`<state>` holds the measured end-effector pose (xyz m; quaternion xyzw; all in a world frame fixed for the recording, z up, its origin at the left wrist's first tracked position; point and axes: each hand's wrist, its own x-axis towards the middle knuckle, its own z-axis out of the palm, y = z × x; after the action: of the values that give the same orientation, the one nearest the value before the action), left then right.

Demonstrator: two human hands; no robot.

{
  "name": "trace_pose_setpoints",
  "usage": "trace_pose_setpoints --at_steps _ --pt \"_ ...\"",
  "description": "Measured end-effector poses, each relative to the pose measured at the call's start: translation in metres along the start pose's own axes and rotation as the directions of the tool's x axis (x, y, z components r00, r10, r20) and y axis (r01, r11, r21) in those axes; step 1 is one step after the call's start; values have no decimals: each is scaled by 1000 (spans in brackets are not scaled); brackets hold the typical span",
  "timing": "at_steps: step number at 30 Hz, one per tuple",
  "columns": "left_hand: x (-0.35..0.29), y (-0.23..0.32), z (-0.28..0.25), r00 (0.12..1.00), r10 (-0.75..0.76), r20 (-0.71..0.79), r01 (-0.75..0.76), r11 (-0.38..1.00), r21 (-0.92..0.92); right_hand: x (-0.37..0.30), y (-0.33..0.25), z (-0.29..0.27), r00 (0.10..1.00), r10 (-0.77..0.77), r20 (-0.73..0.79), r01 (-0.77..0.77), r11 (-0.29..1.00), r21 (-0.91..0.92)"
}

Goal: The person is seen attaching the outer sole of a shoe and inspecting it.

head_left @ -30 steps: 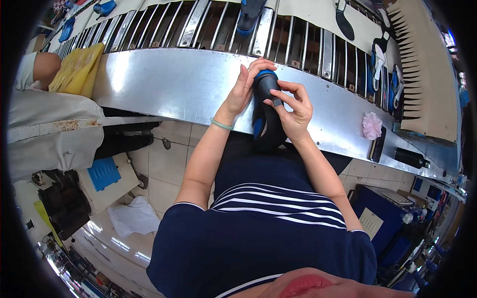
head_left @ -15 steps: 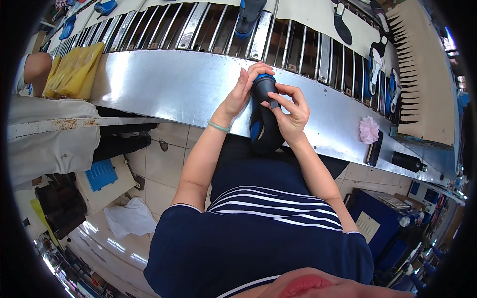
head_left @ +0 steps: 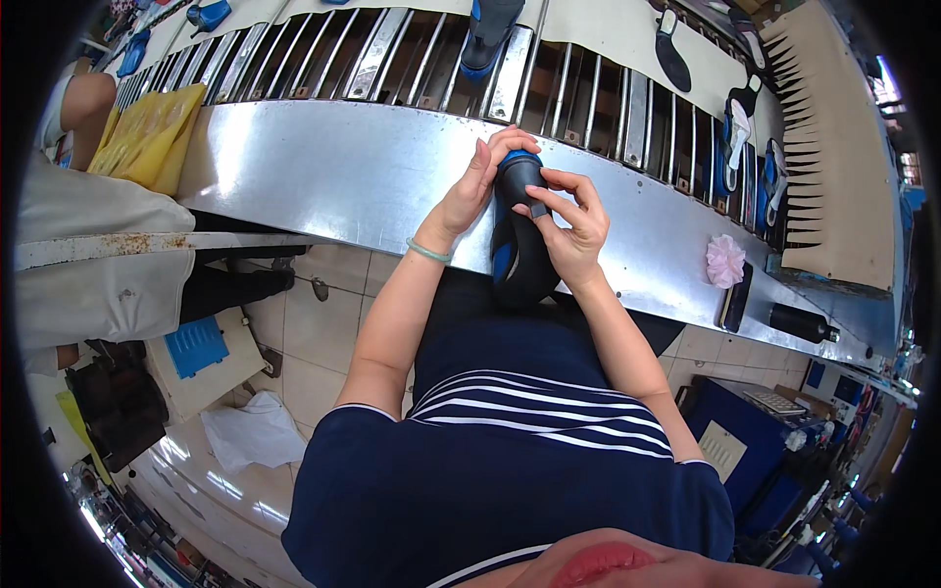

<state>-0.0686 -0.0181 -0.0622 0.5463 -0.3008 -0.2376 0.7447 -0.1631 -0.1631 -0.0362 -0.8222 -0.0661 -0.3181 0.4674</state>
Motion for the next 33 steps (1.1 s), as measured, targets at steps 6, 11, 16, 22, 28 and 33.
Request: trace_pose_setpoints --at_steps 6,11,16,22,28,33 --pt "0 -3 -3 1000 6 6 -5 1000 -2 1 0 1 1000 12 6 -12 1000 9" --pt "-1 -2 6 999 -47 -18 37 922 -385 3 -2 -6 996 78 32 -79 997 21" --pt "-2 -14 3 999 51 -13 -52 929 -366 4 -2 -12 994 110 6 -110 993 51" --pt "0 -18 2 999 33 14 -26 940 -340 2 3 -16 994 108 -6 -108 993 39" --pt "-2 -14 9 1000 -1 -13 -3 952 -306 -2 6 -18 997 77 -8 -77 996 38" --pt "-2 -14 13 1000 6 -14 -9 960 -281 -3 7 -20 997 81 -10 -81 997 18"
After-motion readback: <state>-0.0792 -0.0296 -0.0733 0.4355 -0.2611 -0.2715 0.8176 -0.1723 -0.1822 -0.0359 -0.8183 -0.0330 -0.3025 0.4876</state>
